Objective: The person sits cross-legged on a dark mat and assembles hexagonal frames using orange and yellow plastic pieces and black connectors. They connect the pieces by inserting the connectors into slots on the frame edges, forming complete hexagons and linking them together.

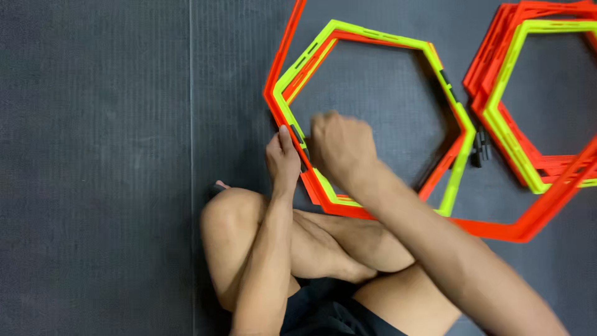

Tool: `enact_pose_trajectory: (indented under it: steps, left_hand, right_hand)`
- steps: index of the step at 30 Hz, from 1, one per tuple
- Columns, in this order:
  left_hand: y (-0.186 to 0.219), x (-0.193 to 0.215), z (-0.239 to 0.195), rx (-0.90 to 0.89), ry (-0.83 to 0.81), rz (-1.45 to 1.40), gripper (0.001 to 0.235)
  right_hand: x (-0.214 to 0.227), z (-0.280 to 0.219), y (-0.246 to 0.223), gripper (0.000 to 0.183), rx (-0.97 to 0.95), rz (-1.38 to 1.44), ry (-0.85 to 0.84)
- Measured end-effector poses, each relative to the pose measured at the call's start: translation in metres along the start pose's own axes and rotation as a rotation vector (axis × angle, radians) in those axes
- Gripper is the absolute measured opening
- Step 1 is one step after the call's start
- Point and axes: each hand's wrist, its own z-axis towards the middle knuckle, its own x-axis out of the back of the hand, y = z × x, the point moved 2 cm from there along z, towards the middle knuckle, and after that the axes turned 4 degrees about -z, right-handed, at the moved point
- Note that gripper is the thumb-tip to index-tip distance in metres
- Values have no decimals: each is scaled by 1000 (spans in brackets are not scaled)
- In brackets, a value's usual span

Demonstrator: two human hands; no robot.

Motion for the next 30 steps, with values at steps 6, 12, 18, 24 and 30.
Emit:
enact_pose_trajectory:
  steps: [6, 12, 18, 24, 30]
  left_hand:
    - [36, -7, -28, 54, -218, -49, 41]
    - [0, -20, -23, -283, -146, 8, 32]
    - [23, -18, -32, -125, -253, -39, 39]
    - [22, -29, -30, -135, -212, 53, 40]
    - [28, -28, -30, -43, -248, -61, 41]
  right_hand:
    - [67, 49, 11, 48, 629, -153, 550]
    - [32, 90, 16, 65, 1020, -272, 559]
    - [31, 78, 42, 92, 989, -512, 501]
    - [8, 82, 58, 90, 870, -606, 634]
    - [-3, 75, 71, 85, 836, -492, 711]
